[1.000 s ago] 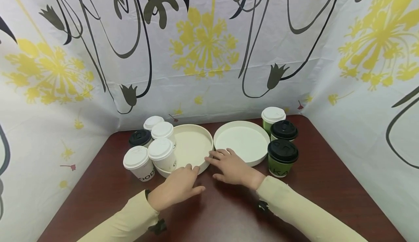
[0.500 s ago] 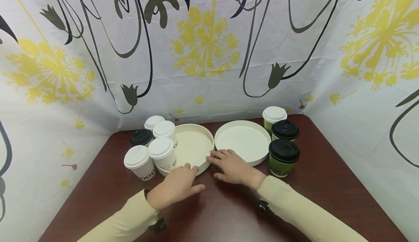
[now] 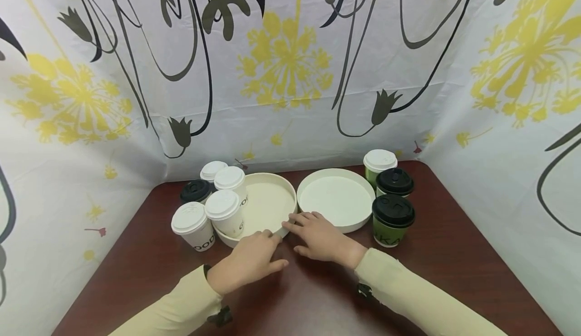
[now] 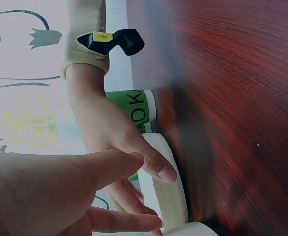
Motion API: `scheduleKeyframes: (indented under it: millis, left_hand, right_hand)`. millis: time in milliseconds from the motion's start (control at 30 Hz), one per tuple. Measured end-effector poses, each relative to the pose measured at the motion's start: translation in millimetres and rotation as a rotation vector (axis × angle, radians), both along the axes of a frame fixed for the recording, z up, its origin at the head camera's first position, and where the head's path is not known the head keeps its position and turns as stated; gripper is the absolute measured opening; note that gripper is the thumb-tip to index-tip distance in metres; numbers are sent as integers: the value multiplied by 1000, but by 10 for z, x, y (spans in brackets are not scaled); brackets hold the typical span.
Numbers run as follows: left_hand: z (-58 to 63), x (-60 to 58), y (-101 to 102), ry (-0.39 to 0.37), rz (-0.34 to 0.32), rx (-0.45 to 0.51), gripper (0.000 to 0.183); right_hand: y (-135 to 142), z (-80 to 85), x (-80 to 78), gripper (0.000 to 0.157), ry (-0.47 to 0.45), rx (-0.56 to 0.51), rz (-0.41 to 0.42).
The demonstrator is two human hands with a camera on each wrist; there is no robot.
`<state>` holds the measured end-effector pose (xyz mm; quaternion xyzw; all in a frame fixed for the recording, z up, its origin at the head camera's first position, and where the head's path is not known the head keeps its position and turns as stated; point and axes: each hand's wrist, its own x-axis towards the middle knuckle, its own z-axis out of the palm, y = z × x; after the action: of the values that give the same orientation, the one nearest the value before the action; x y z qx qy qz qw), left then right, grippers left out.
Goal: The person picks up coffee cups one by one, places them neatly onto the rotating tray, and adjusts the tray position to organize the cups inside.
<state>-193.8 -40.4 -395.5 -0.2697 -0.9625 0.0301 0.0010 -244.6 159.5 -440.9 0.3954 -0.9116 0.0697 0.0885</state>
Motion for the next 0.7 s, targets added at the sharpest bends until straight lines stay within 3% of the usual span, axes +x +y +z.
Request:
scheduleKeyframes:
  millis: [300,700]
  left_hand:
    - [15,-8,-26,10,-2,27,63]
    - [53,-38,-104,-15,43,17,52]
  right_hand:
    - [24,-14,-41,62,17,-3,8]
    - [76,3,-80,62,17,16,-8]
